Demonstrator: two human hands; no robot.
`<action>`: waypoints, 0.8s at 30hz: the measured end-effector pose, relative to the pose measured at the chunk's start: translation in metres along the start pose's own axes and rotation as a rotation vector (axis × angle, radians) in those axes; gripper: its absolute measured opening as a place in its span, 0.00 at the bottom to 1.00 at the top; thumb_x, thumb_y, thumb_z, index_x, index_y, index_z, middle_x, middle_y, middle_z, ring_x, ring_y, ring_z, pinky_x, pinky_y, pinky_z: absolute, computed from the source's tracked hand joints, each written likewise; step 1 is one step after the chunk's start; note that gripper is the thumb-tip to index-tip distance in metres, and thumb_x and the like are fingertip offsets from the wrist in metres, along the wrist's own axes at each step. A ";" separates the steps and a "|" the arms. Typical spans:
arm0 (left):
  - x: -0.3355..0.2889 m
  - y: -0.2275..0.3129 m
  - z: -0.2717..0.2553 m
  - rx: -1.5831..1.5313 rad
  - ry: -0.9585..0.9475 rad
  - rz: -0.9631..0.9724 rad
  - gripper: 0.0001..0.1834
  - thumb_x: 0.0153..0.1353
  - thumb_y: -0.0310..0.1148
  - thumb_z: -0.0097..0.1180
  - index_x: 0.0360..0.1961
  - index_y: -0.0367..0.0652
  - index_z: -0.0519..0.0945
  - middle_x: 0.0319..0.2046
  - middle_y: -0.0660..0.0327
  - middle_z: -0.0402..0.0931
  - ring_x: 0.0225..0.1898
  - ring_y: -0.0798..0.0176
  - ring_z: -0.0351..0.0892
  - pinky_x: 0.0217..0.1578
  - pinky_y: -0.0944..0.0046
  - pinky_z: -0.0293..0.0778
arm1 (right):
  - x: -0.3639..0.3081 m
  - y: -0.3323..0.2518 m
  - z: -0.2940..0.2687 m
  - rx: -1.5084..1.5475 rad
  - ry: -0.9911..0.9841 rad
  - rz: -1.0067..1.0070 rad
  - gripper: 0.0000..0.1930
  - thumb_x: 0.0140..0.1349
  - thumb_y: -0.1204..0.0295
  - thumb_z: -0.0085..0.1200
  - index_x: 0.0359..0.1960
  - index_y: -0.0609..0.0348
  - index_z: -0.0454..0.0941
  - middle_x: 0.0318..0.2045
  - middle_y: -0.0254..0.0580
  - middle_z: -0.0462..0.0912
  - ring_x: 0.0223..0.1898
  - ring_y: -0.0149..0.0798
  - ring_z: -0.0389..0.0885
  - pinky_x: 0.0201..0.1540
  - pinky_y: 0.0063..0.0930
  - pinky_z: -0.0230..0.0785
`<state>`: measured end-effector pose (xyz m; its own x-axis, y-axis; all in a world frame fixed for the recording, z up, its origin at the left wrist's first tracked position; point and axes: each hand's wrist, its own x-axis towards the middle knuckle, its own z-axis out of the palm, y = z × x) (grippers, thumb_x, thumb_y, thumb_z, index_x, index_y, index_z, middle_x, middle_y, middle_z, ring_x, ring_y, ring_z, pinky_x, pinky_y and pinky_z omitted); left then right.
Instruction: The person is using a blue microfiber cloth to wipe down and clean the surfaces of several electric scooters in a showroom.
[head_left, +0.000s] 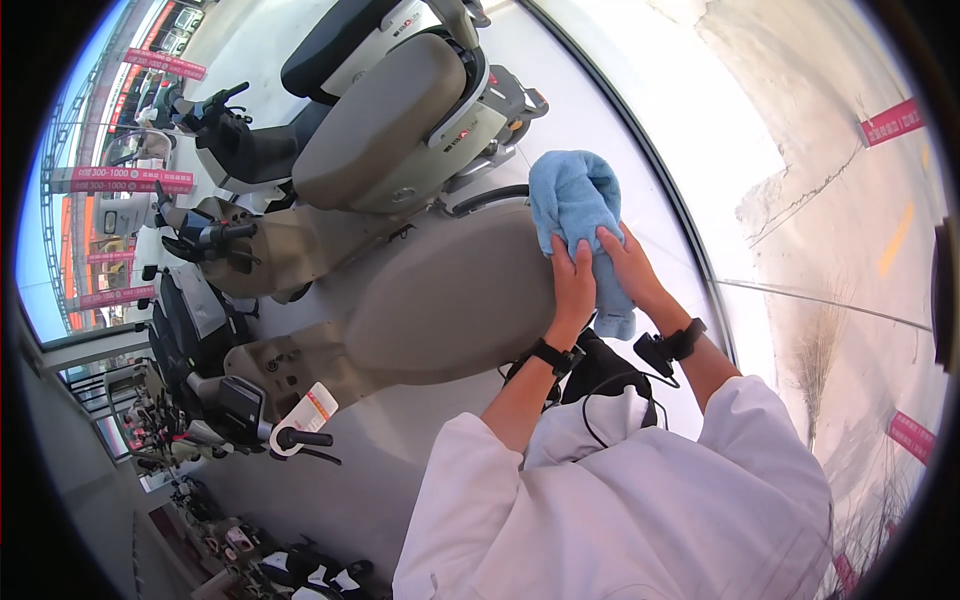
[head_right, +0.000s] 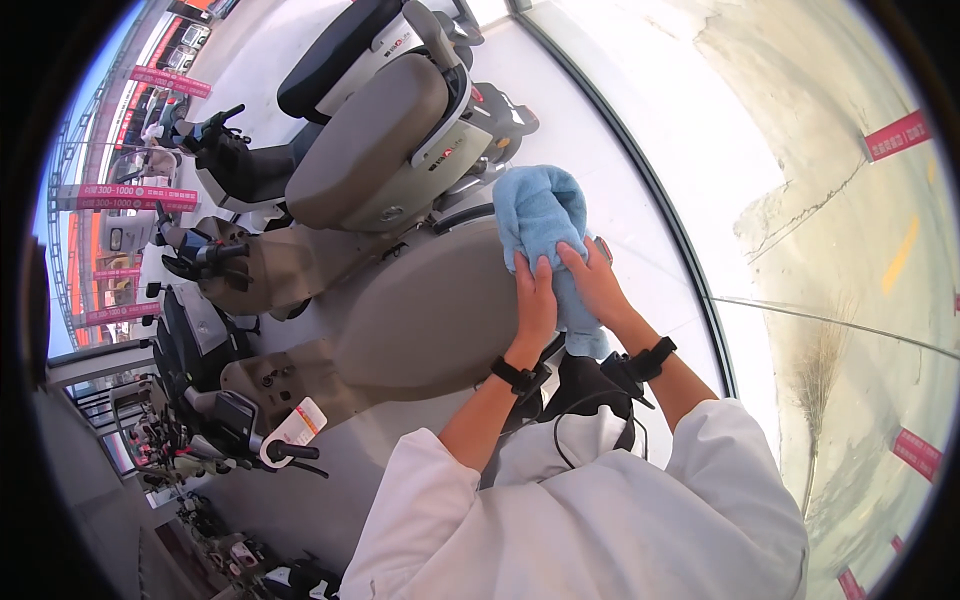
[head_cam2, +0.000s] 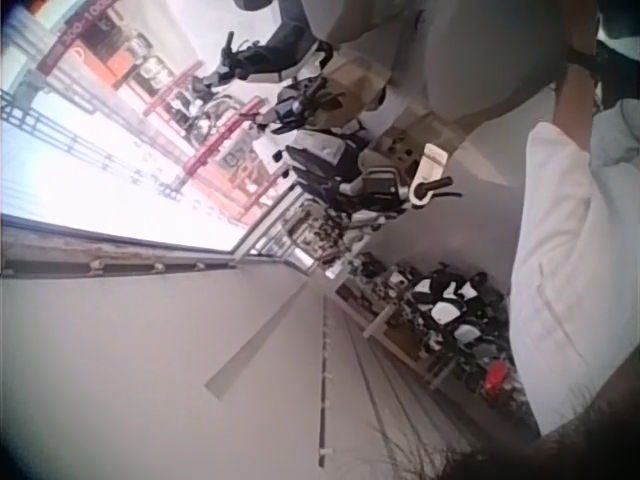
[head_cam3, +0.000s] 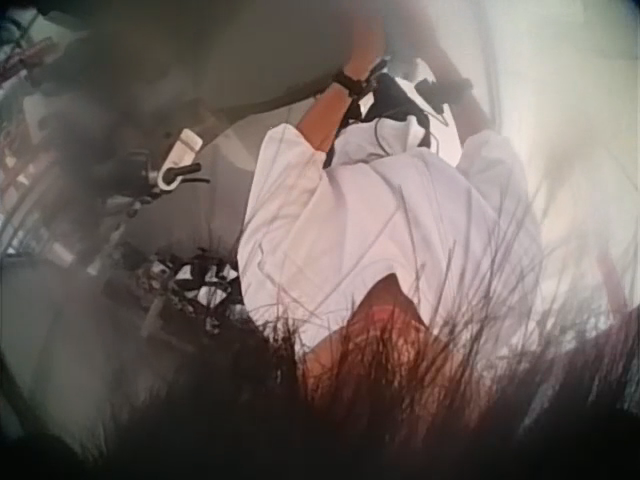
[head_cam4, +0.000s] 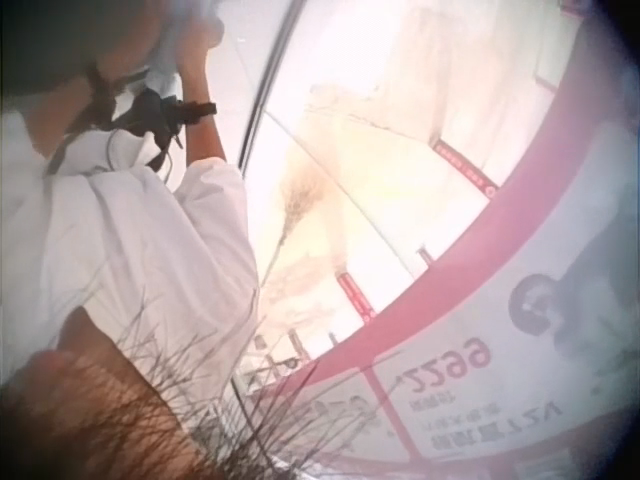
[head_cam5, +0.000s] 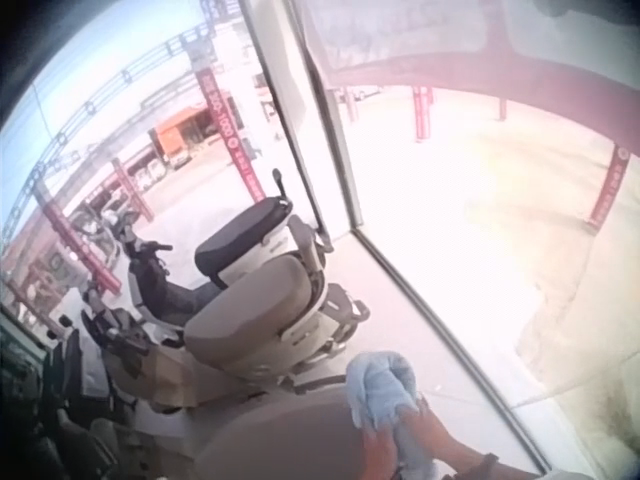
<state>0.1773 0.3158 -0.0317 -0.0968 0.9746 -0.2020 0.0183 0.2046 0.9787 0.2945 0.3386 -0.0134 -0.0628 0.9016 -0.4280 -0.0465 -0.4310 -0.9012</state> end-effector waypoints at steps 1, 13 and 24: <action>-0.014 0.001 0.001 -0.002 0.002 -0.005 0.36 0.69 0.44 0.42 0.66 0.26 0.50 0.62 0.35 0.56 0.63 0.41 0.60 0.62 0.55 0.57 | -0.016 0.000 0.003 -0.029 0.044 -0.032 0.25 0.67 0.58 0.44 0.58 0.64 0.66 0.52 0.56 0.75 0.52 0.46 0.75 0.55 0.34 0.65; 0.029 0.037 0.013 0.082 0.055 0.134 0.28 0.70 0.36 0.38 0.63 0.24 0.53 0.57 0.36 0.63 0.57 0.42 0.67 0.58 0.54 0.61 | 0.039 -0.042 0.011 -0.204 -0.023 -0.255 0.24 0.66 0.64 0.46 0.60 0.65 0.63 0.48 0.57 0.78 0.51 0.49 0.76 0.56 0.33 0.63; -0.007 0.025 0.005 0.220 0.160 0.109 0.33 0.66 0.42 0.48 0.63 0.28 0.55 0.52 0.31 0.66 0.52 0.34 0.69 0.53 0.49 0.65 | -0.001 -0.020 0.008 -0.242 0.058 -0.150 0.25 0.70 0.58 0.40 0.59 0.68 0.64 0.50 0.56 0.76 0.54 0.46 0.74 0.58 0.32 0.62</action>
<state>0.1835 0.3147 -0.0065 -0.2382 0.9686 -0.0708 0.2507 0.1317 0.9591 0.2876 0.3459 0.0054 -0.0153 0.9581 -0.2859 0.1886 -0.2781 -0.9419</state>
